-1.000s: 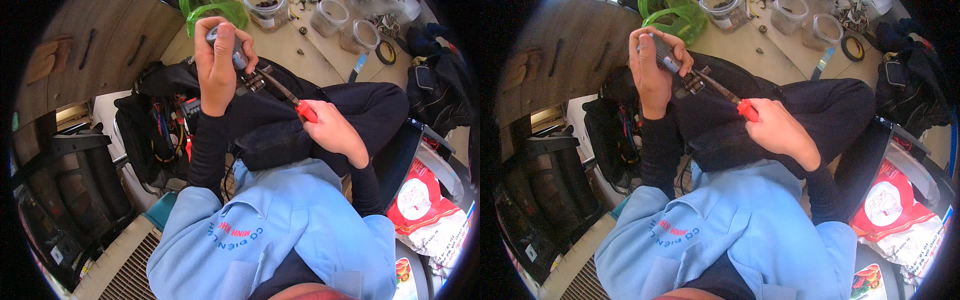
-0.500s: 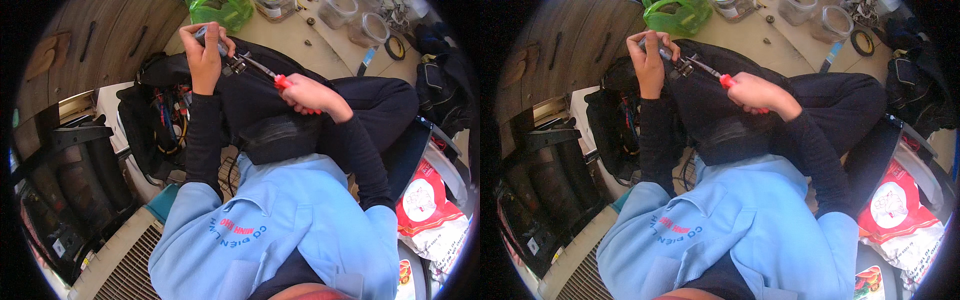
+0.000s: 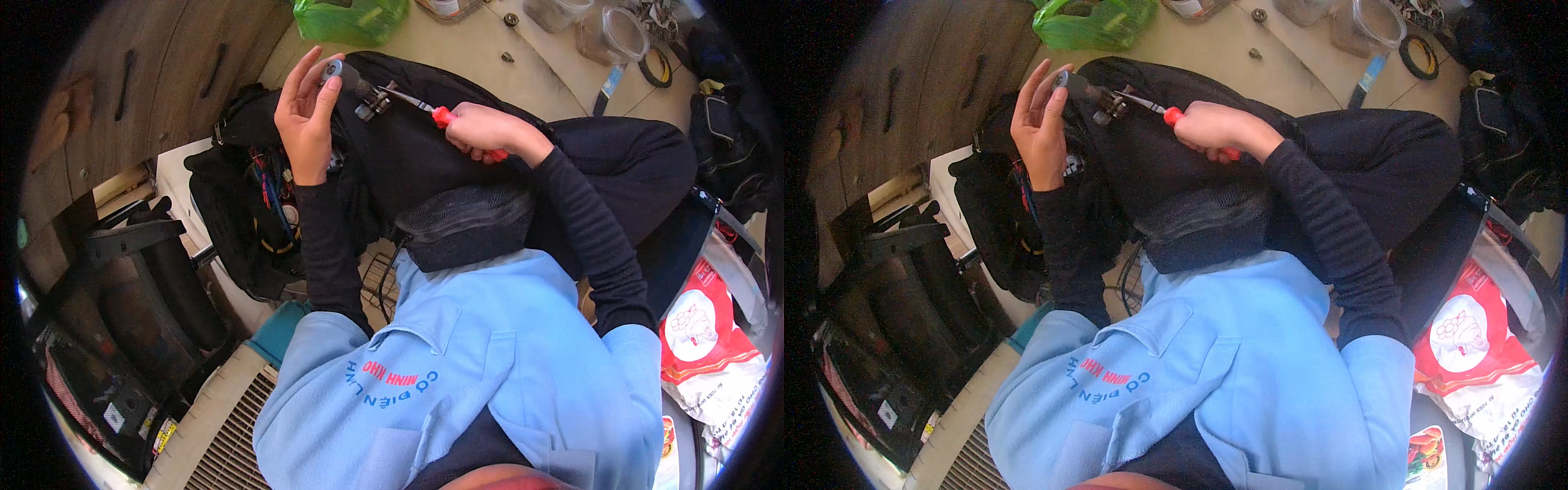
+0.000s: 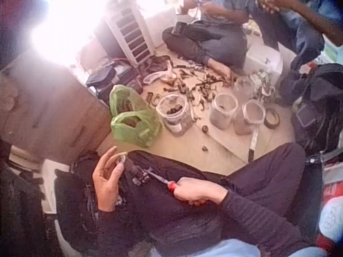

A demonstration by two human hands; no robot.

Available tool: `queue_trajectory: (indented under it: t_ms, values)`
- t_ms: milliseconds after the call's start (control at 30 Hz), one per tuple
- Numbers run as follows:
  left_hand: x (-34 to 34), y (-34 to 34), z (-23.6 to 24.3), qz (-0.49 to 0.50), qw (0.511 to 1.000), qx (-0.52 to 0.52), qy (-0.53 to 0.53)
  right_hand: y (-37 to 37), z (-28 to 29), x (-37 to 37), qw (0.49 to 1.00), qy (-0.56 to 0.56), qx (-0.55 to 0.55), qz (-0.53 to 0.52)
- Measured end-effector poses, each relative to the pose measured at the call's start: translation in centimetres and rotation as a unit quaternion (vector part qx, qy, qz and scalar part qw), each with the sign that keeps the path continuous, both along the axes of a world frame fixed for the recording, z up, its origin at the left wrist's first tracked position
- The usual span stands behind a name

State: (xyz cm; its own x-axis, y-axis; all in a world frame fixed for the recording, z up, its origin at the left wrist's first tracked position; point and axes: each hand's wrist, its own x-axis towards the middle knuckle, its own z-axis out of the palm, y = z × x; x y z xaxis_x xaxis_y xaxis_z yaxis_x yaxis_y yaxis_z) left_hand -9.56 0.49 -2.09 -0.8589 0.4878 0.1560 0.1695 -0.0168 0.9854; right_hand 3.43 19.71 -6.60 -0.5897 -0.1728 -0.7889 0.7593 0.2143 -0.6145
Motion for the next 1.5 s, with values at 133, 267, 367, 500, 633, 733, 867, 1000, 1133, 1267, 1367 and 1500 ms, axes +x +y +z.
queue_trajectory:
  t_ms: [133,267,367,500,633,733,867,1000,1133,1267,1367,1500]
  values:
    - [0.2,0.7,-0.2,-0.017,0.998,-0.045,0.046,0.0,-0.4,0.0,1.0,0.012,0.007,0.013]
    - [1.2,3.0,-1.6,0.021,0.999,-0.04,0.014,-0.3,0.2,-0.1,0.999,0.026,0.033,0.018]
    - [-3.7,2.8,-1.4,-0.385,0.909,0.044,-0.15,-0.1,0.5,0.1,1.0,0.007,0.005,0.002]
    - [-4.1,4.6,-0.2,-0.263,0.962,0.016,-0.072,0.2,-0.6,-0.3,0.998,-0.018,-0.057,-0.02]
    - [-1.2,5.3,-0.8,-0.017,0.996,0.064,-0.055,0.3,-0.5,-0.1,0.997,-0.024,-0.068,-0.027]
    - [0.1,5.3,-1.0,0.006,0.999,0.026,-0.037,0.1,-0.5,0.1,0.999,-0.006,-0.03,-0.02]
    - [-0.6,5.7,-1.4,0.008,0.993,0.103,-0.051,0.1,-0.1,0.1,0.998,-0.029,-0.054,-0.023]
    - [-1.6,4.5,-2.4,0.039,0.997,0.037,0.058,0.2,-0.6,0.0,0.998,-0.021,-0.054,-0.039]
    - [-0.6,4.7,-2.7,0.102,0.989,0.08,0.073,0.1,-0.7,-0.1,0.998,-0.027,-0.048,-0.03]
    - [0.9,5.9,-1.8,0.125,0.983,0.131,0.023,0.1,-0.1,0.0,1.0,-0.003,-0.026,-0.014]
    - [-0.6,4.4,-0.2,-0.146,0.975,0.104,-0.13,0.1,0.0,0.1,1.0,0.001,-0.007,-0.018]
    - [-4.7,4.5,0.3,-0.363,0.919,-0.009,-0.152,0.2,-0.3,0.0,0.999,-0.023,-0.041,-0.022]
